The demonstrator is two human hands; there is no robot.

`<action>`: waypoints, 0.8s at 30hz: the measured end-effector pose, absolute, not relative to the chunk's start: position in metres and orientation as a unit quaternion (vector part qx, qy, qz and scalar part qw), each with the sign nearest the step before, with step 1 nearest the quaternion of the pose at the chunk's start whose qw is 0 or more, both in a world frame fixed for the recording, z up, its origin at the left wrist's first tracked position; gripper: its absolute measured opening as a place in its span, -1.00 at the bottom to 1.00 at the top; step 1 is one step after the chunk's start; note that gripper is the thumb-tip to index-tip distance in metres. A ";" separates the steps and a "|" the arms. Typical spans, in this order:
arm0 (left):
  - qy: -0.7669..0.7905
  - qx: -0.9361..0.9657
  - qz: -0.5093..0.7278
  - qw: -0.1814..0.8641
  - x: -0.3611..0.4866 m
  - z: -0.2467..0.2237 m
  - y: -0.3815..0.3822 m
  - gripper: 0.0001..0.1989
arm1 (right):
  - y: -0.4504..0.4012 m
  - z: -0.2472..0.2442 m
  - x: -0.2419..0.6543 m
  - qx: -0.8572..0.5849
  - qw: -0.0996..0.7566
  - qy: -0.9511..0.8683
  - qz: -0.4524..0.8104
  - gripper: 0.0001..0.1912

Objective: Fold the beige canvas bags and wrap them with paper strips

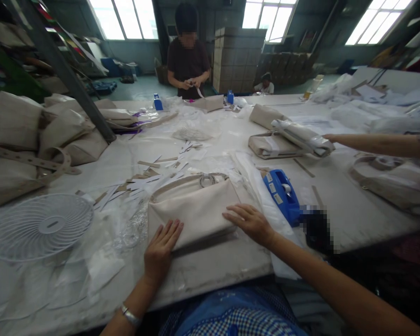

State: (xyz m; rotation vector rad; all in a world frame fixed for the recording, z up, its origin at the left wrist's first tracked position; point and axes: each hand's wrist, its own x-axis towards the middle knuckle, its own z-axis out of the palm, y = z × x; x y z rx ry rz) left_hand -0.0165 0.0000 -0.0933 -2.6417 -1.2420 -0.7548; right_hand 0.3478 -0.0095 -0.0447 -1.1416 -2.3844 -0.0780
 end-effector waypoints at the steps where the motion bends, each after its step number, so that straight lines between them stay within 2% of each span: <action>1: -0.410 -0.875 -0.251 0.063 -0.017 -0.093 0.000 -0.18 | -0.008 -0.045 0.352 -0.420 0.245 -0.873 -0.037 -0.51; 10: -0.382 -0.889 -0.236 0.095 -0.019 -0.088 0.002 -0.24 | -0.014 -0.082 0.340 -0.486 0.304 -0.814 -0.097 -0.60; 16: -0.379 -0.889 -0.225 0.126 -0.021 -0.092 0.003 -0.30 | -0.033 -0.026 0.344 -0.431 0.262 -0.862 -0.042 -0.52; 20: -0.384 -0.885 -0.224 0.136 -0.020 -0.092 0.003 -0.36 | -0.006 0.017 0.316 -0.391 0.282 -0.875 0.044 -0.52; 24: -0.380 -0.885 -0.217 0.158 -0.019 -0.091 0.003 -0.39 | 0.035 0.009 0.273 -0.358 0.252 -0.898 0.040 -0.50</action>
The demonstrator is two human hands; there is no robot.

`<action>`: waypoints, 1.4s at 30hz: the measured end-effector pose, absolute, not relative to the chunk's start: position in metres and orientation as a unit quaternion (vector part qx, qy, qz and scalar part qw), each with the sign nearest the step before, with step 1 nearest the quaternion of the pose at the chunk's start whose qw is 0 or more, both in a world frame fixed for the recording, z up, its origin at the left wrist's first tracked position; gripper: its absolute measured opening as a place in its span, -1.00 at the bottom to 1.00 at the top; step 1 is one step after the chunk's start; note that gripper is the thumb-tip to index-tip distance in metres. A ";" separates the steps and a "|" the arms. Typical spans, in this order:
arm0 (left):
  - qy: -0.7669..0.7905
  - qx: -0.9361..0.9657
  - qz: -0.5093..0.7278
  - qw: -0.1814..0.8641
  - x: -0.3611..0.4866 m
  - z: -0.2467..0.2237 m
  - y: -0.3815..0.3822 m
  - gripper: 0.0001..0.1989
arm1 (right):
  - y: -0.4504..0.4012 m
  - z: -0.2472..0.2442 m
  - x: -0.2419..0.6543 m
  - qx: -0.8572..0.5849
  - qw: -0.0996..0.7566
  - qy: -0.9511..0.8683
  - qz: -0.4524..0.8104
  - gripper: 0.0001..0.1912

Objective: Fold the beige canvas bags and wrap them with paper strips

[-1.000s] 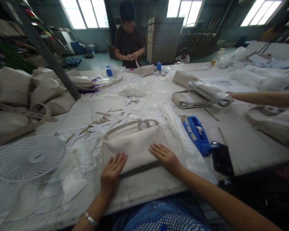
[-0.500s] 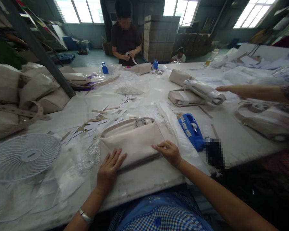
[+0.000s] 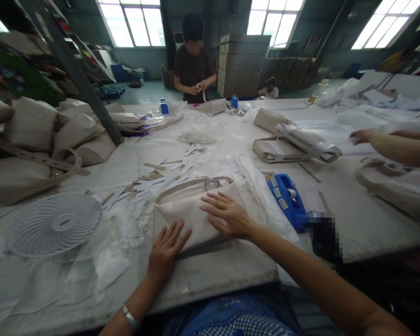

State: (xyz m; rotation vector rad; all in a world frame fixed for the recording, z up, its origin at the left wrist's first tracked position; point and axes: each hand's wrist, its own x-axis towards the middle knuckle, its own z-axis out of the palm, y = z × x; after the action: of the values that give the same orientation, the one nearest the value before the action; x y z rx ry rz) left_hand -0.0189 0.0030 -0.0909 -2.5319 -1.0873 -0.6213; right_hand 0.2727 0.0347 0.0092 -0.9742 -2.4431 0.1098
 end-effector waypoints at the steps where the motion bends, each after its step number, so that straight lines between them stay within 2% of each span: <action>1: -0.381 -0.885 -0.215 0.162 -0.018 -0.091 0.002 -0.40 | 0.041 0.000 0.264 -0.364 0.231 -0.902 0.021 -0.45; 3: -0.385 -0.882 -0.214 0.165 -0.017 -0.092 -0.001 -0.40 | 0.048 -0.022 0.254 -0.363 0.192 -0.912 -0.006 -0.34; 5: -0.399 -0.879 -0.213 0.153 -0.014 -0.089 -0.007 -0.38 | 0.047 -0.041 0.252 -0.352 0.170 -0.920 -0.018 -0.31; 8: -0.430 -0.881 -0.182 0.077 -0.009 -0.069 -0.014 -0.34 | 0.044 -0.056 0.255 -0.343 0.174 -0.922 -0.036 -0.31; 11: -0.450 -0.876 -0.176 0.004 -0.001 -0.039 -0.009 -0.48 | 0.045 -0.059 0.257 -0.338 0.180 -0.922 -0.052 -0.31; 14: -0.484 -0.849 -0.210 0.030 0.011 -0.026 0.013 -0.52 | 0.048 -0.059 0.256 -0.335 0.176 -0.924 -0.059 -0.29; 17: -0.514 -0.829 -0.204 0.080 0.021 -0.043 0.035 -0.41 | 0.049 -0.060 0.255 -0.339 0.174 -0.923 -0.050 -0.28; 21: -0.534 -0.816 -0.199 0.093 0.026 -0.075 0.043 -0.40 | 0.048 -0.062 0.255 -0.348 0.169 -0.922 -0.022 -0.28; 29: -0.463 -0.844 -0.261 0.077 0.043 -0.074 0.031 -0.40 | 0.046 -0.060 0.256 -0.353 0.193 -0.915 -0.017 -0.31; 33: -0.418 -0.866 -0.269 0.061 0.056 -0.088 0.020 -0.37 | 0.023 -0.069 0.249 -0.403 0.202 -0.893 -0.006 -0.38; 37: -0.399 -0.882 -0.245 0.055 0.053 -0.096 0.017 -0.30 | -0.024 -0.089 0.246 -0.453 0.249 -0.855 0.036 -0.43; 42: -0.396 -0.894 -0.206 0.044 0.056 -0.080 0.013 -0.23 | -0.095 -0.098 0.270 -0.494 0.376 -0.766 0.167 -0.64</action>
State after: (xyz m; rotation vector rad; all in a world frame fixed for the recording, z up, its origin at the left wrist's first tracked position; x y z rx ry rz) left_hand 0.0559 0.0127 -0.0802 -2.7328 -1.2092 -0.6289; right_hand 0.2698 -0.0949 -0.0983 -1.2641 -1.9593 0.4282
